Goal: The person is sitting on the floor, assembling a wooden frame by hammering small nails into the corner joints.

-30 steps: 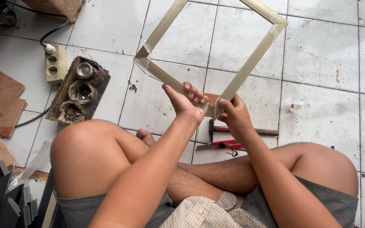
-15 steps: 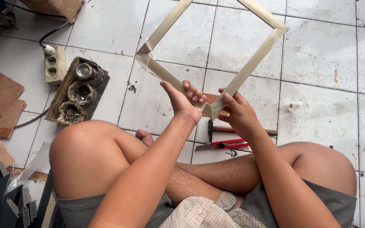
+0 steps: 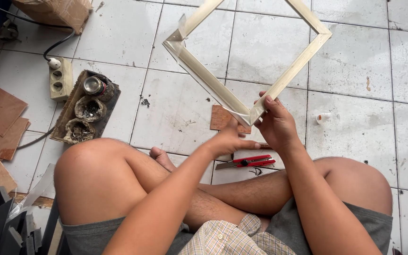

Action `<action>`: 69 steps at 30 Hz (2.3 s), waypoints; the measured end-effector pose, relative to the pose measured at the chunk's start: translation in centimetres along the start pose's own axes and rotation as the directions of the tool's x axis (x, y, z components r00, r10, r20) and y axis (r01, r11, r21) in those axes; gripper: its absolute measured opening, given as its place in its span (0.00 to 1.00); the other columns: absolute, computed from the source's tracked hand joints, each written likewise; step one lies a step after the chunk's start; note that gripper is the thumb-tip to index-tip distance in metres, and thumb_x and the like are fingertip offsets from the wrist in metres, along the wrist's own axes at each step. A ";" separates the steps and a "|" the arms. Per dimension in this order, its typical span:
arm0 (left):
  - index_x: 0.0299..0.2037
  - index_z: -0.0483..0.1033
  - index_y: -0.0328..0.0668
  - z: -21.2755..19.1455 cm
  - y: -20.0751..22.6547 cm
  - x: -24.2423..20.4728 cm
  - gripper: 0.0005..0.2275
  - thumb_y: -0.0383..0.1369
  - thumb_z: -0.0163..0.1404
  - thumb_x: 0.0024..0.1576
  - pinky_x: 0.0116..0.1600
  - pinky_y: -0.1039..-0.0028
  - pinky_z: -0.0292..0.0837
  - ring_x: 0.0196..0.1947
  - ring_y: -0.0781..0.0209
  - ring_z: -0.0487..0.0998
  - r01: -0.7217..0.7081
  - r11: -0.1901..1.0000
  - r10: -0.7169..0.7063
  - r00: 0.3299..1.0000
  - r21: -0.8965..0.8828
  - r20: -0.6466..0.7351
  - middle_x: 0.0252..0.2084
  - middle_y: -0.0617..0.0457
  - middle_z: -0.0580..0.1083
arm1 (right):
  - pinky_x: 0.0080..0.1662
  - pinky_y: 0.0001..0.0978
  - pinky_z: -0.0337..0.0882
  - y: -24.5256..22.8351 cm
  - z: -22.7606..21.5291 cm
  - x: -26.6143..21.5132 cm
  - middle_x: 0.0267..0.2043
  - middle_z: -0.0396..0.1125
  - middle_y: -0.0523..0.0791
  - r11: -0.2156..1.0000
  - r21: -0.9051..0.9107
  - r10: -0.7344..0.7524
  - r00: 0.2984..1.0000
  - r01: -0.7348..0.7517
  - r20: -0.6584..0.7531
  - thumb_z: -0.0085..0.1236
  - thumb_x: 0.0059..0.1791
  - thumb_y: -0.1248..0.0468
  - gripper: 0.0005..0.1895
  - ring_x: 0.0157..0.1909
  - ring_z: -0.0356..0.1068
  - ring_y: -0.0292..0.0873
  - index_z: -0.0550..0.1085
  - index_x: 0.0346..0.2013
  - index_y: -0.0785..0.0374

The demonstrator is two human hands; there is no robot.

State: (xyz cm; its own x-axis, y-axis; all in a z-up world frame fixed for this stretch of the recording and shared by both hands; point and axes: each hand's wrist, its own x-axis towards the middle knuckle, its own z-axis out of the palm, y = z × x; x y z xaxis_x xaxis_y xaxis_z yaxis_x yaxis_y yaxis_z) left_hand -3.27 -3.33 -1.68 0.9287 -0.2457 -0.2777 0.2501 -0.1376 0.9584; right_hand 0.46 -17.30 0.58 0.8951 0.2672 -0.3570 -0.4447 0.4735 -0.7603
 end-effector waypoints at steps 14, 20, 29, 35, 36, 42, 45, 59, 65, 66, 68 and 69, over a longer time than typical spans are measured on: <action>0.48 0.53 0.48 -4.4 4.4 -1.2 0.24 0.27 0.55 0.46 0.41 0.74 0.75 0.46 0.51 0.71 -0.094 0.892 0.071 0.995 -0.442 -0.070 0.46 0.40 0.69 | 0.43 0.30 0.57 -0.1 0.5 0.1 0.33 0.61 0.39 1.000 0.026 -0.017 0.998 0.015 0.057 0.42 0.48 0.57 0.13 0.38 0.59 0.34 0.65 0.46 0.53; 0.43 0.56 0.47 -4.0 5.0 -1.0 0.19 0.28 0.55 0.47 0.40 0.74 0.76 0.42 0.54 0.74 -0.148 0.911 0.112 0.987 -0.385 -0.114 0.42 0.45 0.71 | 0.46 0.34 0.56 -0.2 0.4 0.0 0.37 0.61 0.39 0.993 -0.118 -0.012 0.999 0.016 0.036 0.42 0.47 0.53 0.19 0.42 0.59 0.35 0.62 0.51 0.54; 0.40 0.65 0.44 -5.6 6.8 -0.8 0.11 0.21 0.47 0.49 0.35 0.60 0.76 0.31 0.42 0.76 -0.122 0.738 0.513 0.740 0.664 -0.434 0.36 0.42 0.74 | 0.38 0.27 0.59 -0.7 3.3 -1.5 0.38 0.56 0.44 0.859 -0.476 -0.143 0.981 0.191 0.135 0.48 0.45 0.54 0.31 0.38 0.57 0.36 0.56 0.58 0.64; 0.42 0.66 0.53 -6.0 1.0 0.7 0.09 0.26 0.43 0.54 0.41 0.68 0.74 0.36 0.57 0.76 0.023 0.406 0.714 0.616 0.913 -0.333 0.35 0.57 0.74 | 0.32 0.20 0.54 -0.7 4.8 -2.0 0.28 0.51 0.40 0.830 -0.331 -0.344 0.879 0.449 0.330 0.55 0.40 0.51 0.42 0.29 0.51 0.31 0.48 0.60 0.66; 0.42 0.66 0.53 -5.9 1.3 0.4 0.09 0.26 0.43 0.54 0.41 0.68 0.74 0.36 0.57 0.76 0.021 0.406 0.714 0.616 0.914 -0.332 0.35 0.57 0.74 | 0.32 0.20 0.54 -0.5 4.6 -2.1 0.28 0.51 0.40 0.829 -0.332 -0.345 0.879 0.449 0.329 0.55 0.40 0.51 0.42 0.29 0.51 0.31 0.48 0.60 0.66; 0.37 0.70 0.59 -7.0 -0.3 1.5 0.09 0.27 0.44 0.54 0.44 0.69 0.73 0.39 0.60 0.76 0.091 0.310 0.767 0.564 0.946 -0.306 0.36 0.64 0.75 | 0.36 0.22 0.54 -0.4 3.7 -3.4 0.28 0.52 0.40 0.811 -0.307 -0.401 0.856 0.497 0.327 0.49 0.40 0.40 0.44 0.30 0.49 0.31 0.49 0.59 0.65; 0.37 0.72 0.61 -8.3 -1.1 1.4 0.09 0.28 0.45 0.53 0.47 0.68 0.70 0.42 0.59 0.74 0.159 0.312 0.771 0.533 0.937 -0.348 0.39 0.64 0.74 | 0.42 0.29 0.57 -0.8 2.6 -3.9 0.32 0.52 0.39 0.935 -0.152 -0.251 0.901 0.320 0.353 0.42 0.33 0.28 0.53 0.33 0.53 0.33 0.46 0.61 0.57; 0.53 0.55 0.55 -5.1 -0.7 2.3 0.22 0.28 0.47 0.49 0.58 0.59 0.57 0.53 0.47 0.63 0.060 0.991 -0.133 0.401 -0.119 -0.907 0.51 0.51 0.58 | 0.46 0.43 0.50 -0.4 1.0 -1.2 0.41 0.52 0.42 0.928 -0.311 0.144 0.966 -0.206 -0.213 0.47 0.45 0.51 0.22 0.46 0.50 0.44 0.60 0.49 0.57; 0.47 0.61 0.36 -2.1 -0.6 1.8 0.22 0.45 0.47 0.50 0.35 0.70 0.70 0.31 0.51 0.76 0.067 0.791 -0.419 0.784 -0.608 -0.458 0.35 0.44 0.71 | 0.50 0.41 0.52 0.0 2.1 0.1 0.52 0.53 0.47 0.869 -0.469 0.097 0.984 -0.156 -0.147 0.43 0.46 0.44 0.33 0.53 0.52 0.46 0.55 0.58 0.60; 0.47 0.61 0.36 -2.7 -0.9 2.2 0.22 0.45 0.47 0.50 0.35 0.70 0.70 0.31 0.51 0.76 0.070 0.788 -0.424 0.781 -0.611 -0.458 0.35 0.44 0.71 | 0.50 0.41 0.52 0.1 2.1 0.2 0.52 0.53 0.47 0.868 -0.470 0.103 0.984 -0.161 -0.148 0.43 0.46 0.44 0.33 0.53 0.52 0.46 0.55 0.58 0.60; 0.40 0.65 0.39 -4.0 -1.2 3.2 0.14 0.39 0.50 0.49 0.30 0.76 0.72 0.27 0.56 0.77 0.061 0.796 -0.425 0.764 -0.602 -0.485 0.29 0.47 0.72 | 0.49 0.44 0.56 0.1 2.0 0.6 0.51 0.60 0.50 0.769 -0.636 -0.051 0.985 -0.067 -0.165 0.30 0.50 0.46 0.27 0.50 0.59 0.49 0.64 0.52 0.62; 0.40 0.65 0.39 -4.6 -1.3 3.2 0.14 0.39 0.50 0.49 0.30 0.76 0.72 0.27 0.56 0.77 0.062 0.795 -0.429 0.762 -0.604 -0.486 0.29 0.47 0.72 | 0.49 0.44 0.56 0.9 0.8 1.1 0.51 0.60 0.50 0.768 -0.636 -0.047 0.985 -0.070 -0.165 0.30 0.50 0.46 0.27 0.50 0.59 0.49 0.64 0.52 0.62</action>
State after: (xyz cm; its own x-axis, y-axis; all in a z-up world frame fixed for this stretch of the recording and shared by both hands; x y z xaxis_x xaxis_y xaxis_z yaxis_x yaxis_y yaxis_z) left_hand 0.59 0.45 -3.47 0.7332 0.3379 -0.5902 0.4217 0.4549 0.7844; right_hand 0.99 -15.90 -0.07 0.9083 0.1021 -0.4056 -0.3827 -0.1886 -0.9044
